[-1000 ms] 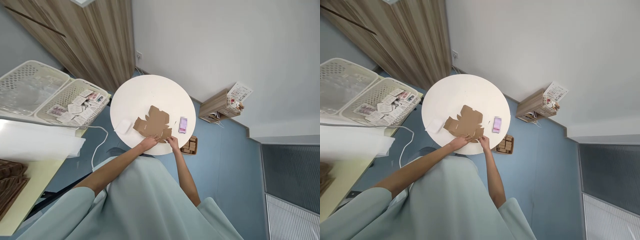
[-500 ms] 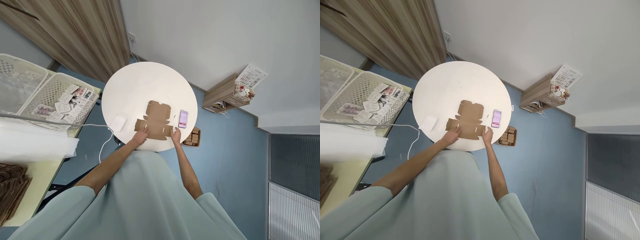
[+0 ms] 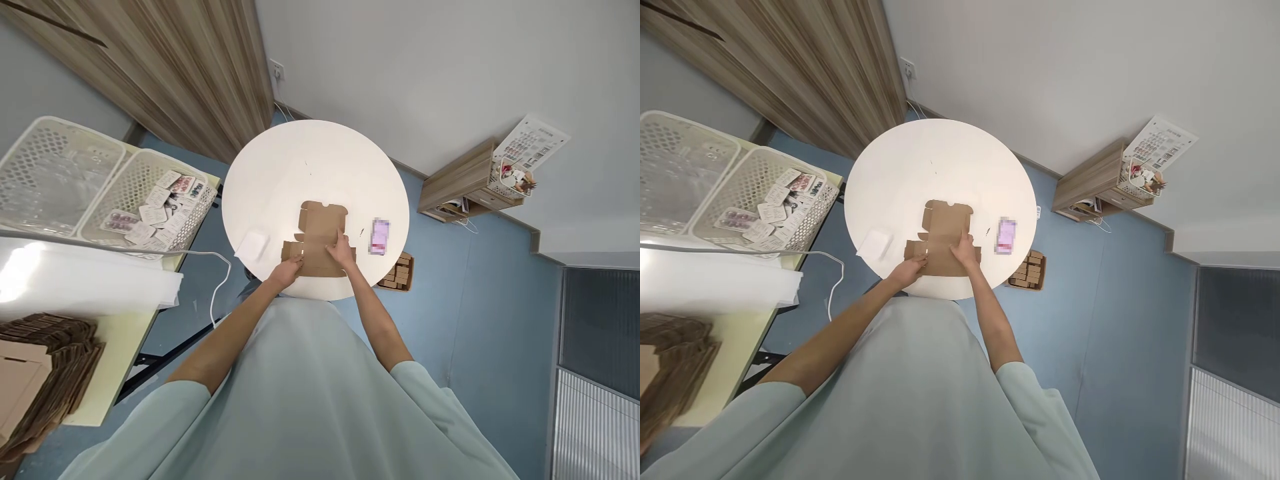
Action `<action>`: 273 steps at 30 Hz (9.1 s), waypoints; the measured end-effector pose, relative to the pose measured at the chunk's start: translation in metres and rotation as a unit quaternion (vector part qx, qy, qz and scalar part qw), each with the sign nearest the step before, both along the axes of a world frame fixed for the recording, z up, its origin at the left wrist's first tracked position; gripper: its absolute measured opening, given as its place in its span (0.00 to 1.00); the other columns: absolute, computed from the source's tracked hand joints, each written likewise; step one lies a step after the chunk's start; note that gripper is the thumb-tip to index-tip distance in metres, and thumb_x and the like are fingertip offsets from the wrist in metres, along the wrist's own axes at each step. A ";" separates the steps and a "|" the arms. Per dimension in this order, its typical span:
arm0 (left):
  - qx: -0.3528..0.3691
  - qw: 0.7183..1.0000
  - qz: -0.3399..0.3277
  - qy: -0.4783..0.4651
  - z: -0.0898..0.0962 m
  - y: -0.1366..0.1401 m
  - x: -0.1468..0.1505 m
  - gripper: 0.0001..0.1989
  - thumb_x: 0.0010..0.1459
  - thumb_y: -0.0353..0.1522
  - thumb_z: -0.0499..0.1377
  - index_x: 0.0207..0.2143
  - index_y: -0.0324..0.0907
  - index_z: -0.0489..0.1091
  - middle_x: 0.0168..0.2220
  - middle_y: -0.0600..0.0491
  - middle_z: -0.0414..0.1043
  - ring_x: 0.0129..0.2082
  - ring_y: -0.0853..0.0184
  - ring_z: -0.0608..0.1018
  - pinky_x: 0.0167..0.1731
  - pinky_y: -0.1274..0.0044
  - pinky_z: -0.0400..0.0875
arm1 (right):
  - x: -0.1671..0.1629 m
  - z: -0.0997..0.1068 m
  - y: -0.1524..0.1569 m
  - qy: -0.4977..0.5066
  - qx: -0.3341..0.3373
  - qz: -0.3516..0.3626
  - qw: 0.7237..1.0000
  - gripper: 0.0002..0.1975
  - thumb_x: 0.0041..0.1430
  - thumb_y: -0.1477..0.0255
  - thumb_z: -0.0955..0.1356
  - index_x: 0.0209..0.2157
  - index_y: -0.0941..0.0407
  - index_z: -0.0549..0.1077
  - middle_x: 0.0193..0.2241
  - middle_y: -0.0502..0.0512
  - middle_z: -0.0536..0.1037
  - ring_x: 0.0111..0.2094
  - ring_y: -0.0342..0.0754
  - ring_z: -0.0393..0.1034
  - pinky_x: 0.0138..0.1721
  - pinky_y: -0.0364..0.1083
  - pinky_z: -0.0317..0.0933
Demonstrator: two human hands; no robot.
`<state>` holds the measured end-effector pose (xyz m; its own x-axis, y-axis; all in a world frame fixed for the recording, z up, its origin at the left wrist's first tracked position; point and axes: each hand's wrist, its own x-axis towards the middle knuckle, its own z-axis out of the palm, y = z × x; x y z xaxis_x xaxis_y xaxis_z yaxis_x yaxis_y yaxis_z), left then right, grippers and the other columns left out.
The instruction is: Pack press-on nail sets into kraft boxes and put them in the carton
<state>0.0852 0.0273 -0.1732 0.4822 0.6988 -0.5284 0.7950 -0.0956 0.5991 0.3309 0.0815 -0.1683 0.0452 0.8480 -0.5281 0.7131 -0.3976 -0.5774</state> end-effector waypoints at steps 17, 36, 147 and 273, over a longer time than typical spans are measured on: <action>-0.048 0.962 0.264 -0.045 -0.001 0.000 -0.011 0.25 0.61 0.35 0.68 0.60 0.45 0.72 0.55 0.47 0.84 0.56 0.58 0.84 0.59 0.68 0.77 | 0.010 0.010 -0.057 -0.049 -0.074 0.152 0.984 0.79 0.45 0.56 0.86 0.81 0.44 0.32 0.79 0.76 0.41 0.76 0.73 0.55 0.66 0.64 0.64; 0.025 0.990 0.129 0.051 0.004 0.025 0.011 0.22 0.61 0.30 0.61 0.58 0.45 0.77 0.55 0.40 0.78 0.56 0.45 0.81 0.54 0.60 0.78 | 0.012 0.014 -0.042 -0.084 -0.093 0.165 0.978 0.74 0.50 0.65 0.85 0.81 0.43 0.34 0.79 0.72 0.43 0.75 0.70 0.57 0.66 0.61 0.66; -0.010 0.971 0.140 0.192 0.020 0.015 0.041 0.15 0.65 0.30 0.55 0.48 0.37 0.77 0.47 0.33 0.82 0.46 0.47 0.83 0.39 0.65 0.75 | -0.011 0.021 -0.065 -0.233 -0.068 0.005 0.970 0.11 0.71 0.76 0.64 0.46 0.59 0.79 0.45 0.69 0.84 0.46 0.60 0.80 0.44 0.52 0.70; 0.095 0.961 0.227 -0.123 0.047 0.012 0.040 0.43 0.60 0.32 0.62 0.77 0.40 0.54 0.75 0.34 0.60 0.77 0.44 0.61 0.74 0.53 0.59 | 0.021 0.037 -0.096 0.014 0.146 -0.084 0.986 0.35 0.70 0.69 0.68 0.75 0.59 0.61 0.74 0.67 0.65 0.76 0.58 0.58 0.76 0.58 0.54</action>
<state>0.1256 0.0394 -0.1261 0.1989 0.9391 -0.2804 0.6174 0.1022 0.7800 0.3516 -0.0148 -0.1316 0.1872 0.9459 -0.2648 0.6335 -0.3223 -0.7034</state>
